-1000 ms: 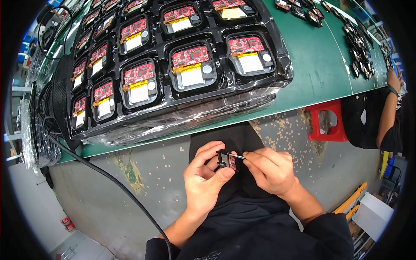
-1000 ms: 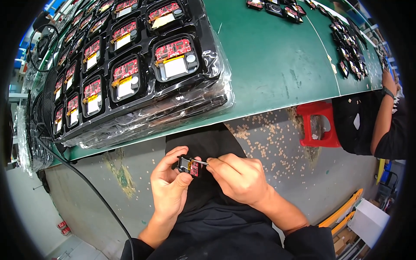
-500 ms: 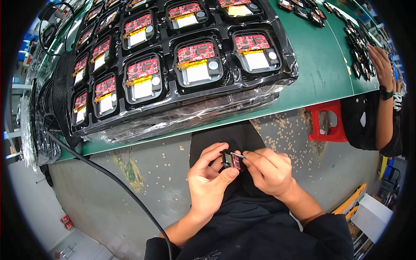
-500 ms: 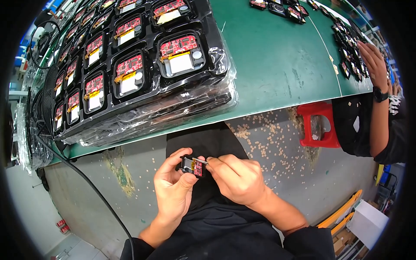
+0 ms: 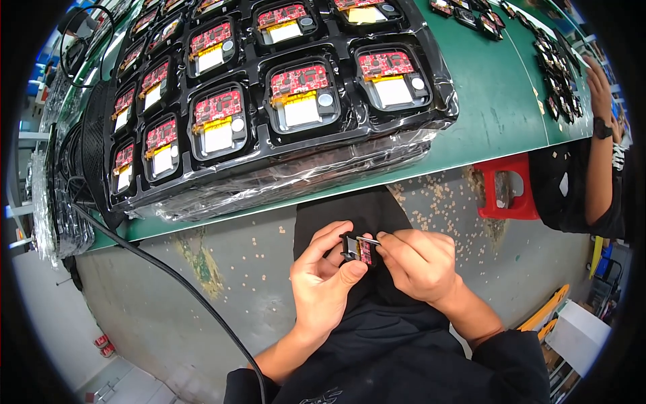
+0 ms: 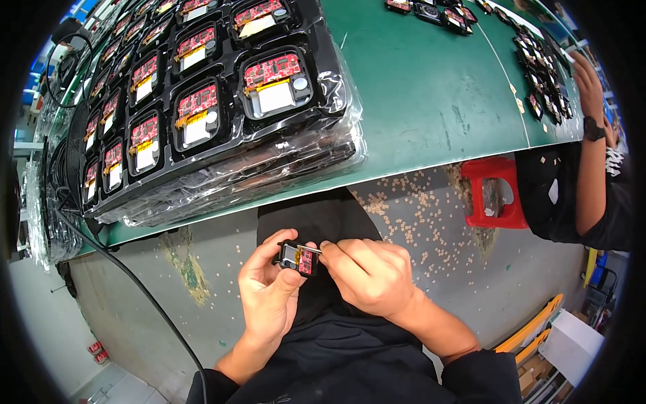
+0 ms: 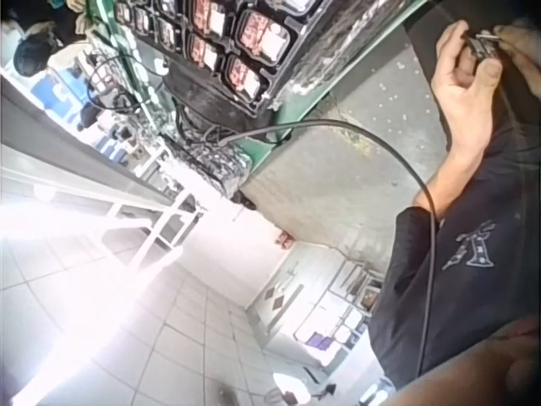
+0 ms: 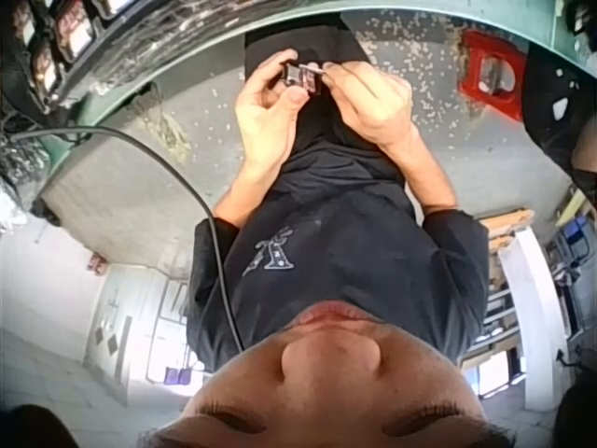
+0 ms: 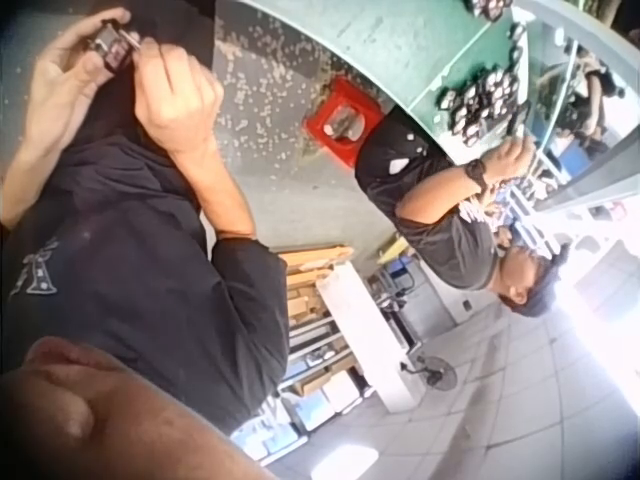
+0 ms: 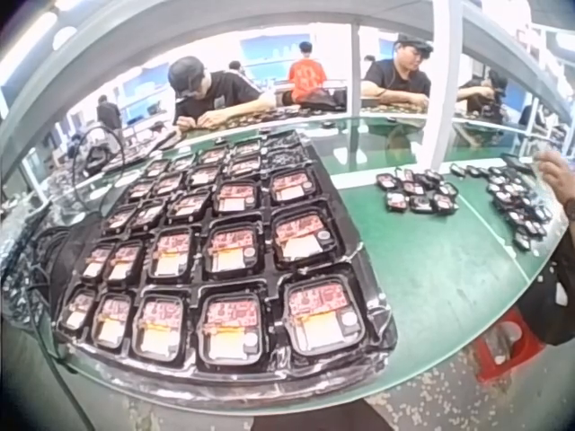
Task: Assemble small electronic components at a factory workbench using tweezers and trays.
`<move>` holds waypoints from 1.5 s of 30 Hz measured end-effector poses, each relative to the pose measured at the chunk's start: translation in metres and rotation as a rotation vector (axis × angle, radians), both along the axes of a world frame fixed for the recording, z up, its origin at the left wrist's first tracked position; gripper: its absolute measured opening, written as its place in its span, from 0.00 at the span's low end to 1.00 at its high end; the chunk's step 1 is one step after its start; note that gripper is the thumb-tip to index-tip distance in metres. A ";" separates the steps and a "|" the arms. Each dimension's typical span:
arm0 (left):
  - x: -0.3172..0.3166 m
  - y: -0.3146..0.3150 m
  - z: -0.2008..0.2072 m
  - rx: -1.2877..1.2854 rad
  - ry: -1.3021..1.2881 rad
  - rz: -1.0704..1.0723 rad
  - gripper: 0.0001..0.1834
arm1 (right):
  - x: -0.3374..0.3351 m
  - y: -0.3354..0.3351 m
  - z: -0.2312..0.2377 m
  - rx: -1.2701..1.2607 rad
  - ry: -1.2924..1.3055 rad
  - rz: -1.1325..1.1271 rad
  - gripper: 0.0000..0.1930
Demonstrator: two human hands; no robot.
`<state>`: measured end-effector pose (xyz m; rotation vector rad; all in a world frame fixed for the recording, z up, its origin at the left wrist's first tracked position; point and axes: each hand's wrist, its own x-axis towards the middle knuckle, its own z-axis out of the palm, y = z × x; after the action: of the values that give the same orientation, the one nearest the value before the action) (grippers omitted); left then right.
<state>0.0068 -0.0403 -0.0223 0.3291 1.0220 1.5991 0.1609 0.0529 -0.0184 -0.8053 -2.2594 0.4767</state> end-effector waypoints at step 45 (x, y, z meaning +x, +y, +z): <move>-0.083 0.064 0.143 0.773 0.811 -0.361 0.24 | 0.056 0.225 0.060 -0.022 -0.388 -0.697 0.37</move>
<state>-0.0759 0.0233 0.1204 1.6896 0.7903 1.4725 0.2167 0.2782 0.0418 -1.7192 -2.1082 0.0106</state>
